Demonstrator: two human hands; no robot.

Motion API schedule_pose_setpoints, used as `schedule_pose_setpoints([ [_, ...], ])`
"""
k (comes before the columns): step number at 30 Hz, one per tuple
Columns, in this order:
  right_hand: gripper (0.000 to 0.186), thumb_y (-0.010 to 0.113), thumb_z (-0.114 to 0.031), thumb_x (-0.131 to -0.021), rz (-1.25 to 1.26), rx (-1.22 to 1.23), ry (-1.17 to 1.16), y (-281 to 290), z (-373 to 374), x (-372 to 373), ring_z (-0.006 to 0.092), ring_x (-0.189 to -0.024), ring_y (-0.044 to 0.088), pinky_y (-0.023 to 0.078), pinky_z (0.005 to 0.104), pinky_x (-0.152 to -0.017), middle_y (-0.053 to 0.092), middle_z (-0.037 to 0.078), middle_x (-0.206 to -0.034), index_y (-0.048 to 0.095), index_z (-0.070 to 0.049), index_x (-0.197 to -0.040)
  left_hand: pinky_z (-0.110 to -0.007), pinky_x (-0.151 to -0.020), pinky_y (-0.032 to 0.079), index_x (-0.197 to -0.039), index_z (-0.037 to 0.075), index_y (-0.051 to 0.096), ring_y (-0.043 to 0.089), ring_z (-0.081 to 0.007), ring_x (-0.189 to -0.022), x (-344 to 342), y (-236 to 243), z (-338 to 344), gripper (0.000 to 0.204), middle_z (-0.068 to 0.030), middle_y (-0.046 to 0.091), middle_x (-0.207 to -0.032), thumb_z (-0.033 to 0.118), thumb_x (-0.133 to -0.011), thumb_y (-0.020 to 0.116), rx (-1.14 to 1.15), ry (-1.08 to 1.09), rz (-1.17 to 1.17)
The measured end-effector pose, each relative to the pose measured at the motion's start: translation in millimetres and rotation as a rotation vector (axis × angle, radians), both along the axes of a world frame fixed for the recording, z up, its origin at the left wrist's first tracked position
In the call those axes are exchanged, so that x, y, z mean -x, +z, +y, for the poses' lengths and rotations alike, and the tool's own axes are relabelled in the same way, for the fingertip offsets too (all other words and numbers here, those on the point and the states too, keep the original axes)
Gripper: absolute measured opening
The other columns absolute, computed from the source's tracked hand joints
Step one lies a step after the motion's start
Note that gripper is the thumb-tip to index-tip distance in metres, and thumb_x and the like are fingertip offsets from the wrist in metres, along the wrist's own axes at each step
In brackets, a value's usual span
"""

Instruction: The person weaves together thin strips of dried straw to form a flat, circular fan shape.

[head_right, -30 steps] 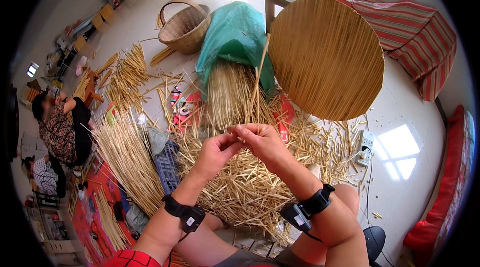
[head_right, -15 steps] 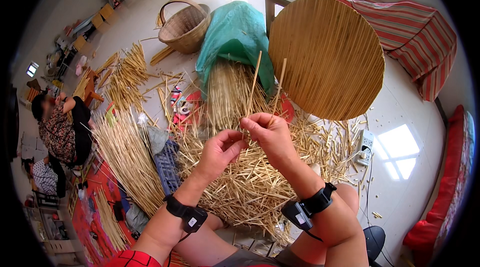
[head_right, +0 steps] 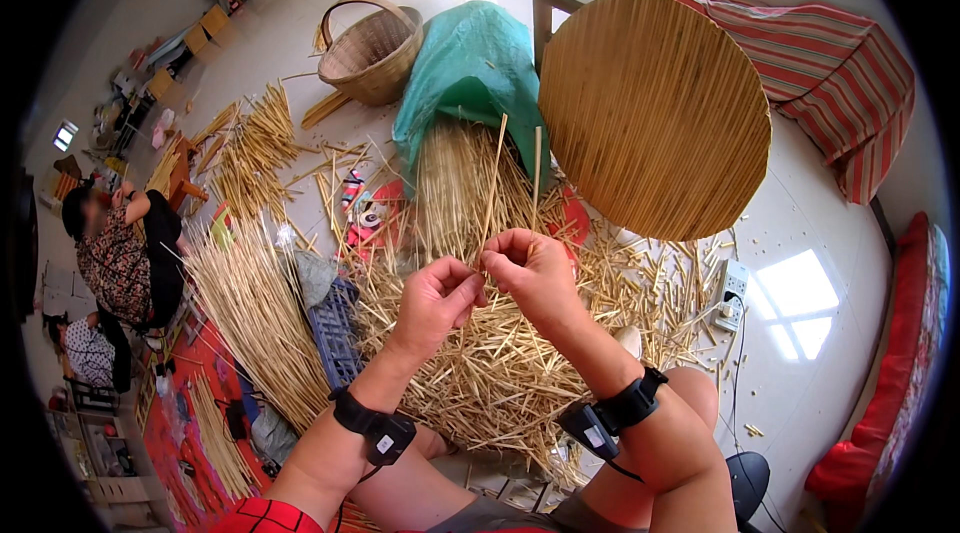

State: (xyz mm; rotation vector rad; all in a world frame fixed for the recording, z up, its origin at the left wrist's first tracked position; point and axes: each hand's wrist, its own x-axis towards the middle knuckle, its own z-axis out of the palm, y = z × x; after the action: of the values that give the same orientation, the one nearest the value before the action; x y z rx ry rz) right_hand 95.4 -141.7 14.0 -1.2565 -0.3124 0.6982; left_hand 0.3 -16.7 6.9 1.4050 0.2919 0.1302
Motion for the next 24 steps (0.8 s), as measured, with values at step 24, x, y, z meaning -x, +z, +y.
schedule_pose_setpoints([
  [24, 0.006, 0.060, -0.005, -0.082, -0.151, 0.102, -0.006, -3.6, 3.4, 2.8, 0.0039, -0.054, 0.050, 0.041, 0.0175, -0.048, 0.059, 0.000, -0.070, 0.058, 0.000, -0.082, -0.019, -0.052, 0.043, -0.078, 0.001, 0.056, 0.054, -0.0041, -0.060, 2.7, -1.0, 0.8, 0.011, -0.0014, 0.061, -0.068, 0.007, -0.084, 0.062, -0.223, 0.060, 0.030],
])
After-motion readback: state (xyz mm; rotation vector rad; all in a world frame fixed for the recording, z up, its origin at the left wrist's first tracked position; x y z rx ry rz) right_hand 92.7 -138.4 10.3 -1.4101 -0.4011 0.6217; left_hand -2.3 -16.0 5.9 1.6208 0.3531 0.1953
